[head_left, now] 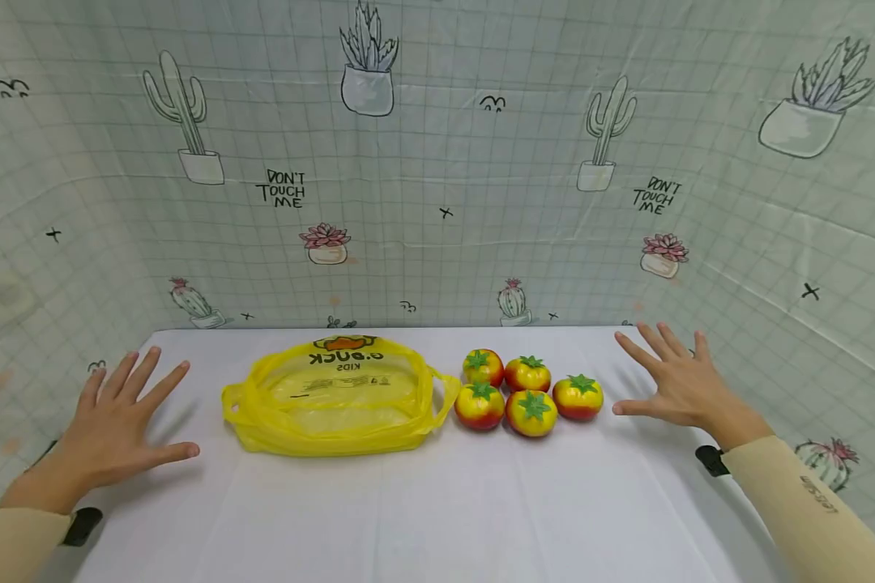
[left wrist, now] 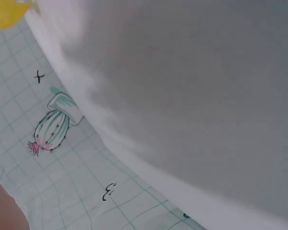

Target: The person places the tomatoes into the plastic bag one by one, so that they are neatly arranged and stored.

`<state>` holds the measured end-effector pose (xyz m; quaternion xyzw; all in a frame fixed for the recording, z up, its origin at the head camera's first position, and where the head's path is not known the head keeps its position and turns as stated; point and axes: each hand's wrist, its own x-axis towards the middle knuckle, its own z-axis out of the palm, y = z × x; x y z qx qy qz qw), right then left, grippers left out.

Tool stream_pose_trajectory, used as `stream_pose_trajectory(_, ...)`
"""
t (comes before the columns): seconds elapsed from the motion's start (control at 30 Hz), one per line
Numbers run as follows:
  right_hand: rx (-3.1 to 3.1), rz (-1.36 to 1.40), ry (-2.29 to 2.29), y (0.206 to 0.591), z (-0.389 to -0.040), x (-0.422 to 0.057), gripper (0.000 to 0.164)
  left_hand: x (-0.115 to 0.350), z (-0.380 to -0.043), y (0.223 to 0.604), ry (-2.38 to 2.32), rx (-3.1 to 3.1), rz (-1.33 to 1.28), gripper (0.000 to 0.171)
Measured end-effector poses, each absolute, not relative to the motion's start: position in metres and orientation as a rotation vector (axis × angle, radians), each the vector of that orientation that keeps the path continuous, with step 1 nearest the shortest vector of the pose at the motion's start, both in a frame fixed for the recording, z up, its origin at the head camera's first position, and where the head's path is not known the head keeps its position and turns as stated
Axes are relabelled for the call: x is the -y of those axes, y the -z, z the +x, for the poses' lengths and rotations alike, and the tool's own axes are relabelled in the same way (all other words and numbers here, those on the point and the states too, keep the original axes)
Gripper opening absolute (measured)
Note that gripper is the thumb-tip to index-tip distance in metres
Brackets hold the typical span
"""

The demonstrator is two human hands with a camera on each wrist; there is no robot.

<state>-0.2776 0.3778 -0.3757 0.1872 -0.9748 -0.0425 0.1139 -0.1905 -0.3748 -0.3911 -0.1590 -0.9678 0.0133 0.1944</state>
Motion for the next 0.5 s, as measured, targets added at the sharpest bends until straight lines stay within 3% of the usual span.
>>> stream_pose_trajectory(0.5,2.84,0.611,-0.023,0.378,-0.278,-0.366,0.103,0.344,-0.197,0.378,0.24,2.704,-0.503,0.104)
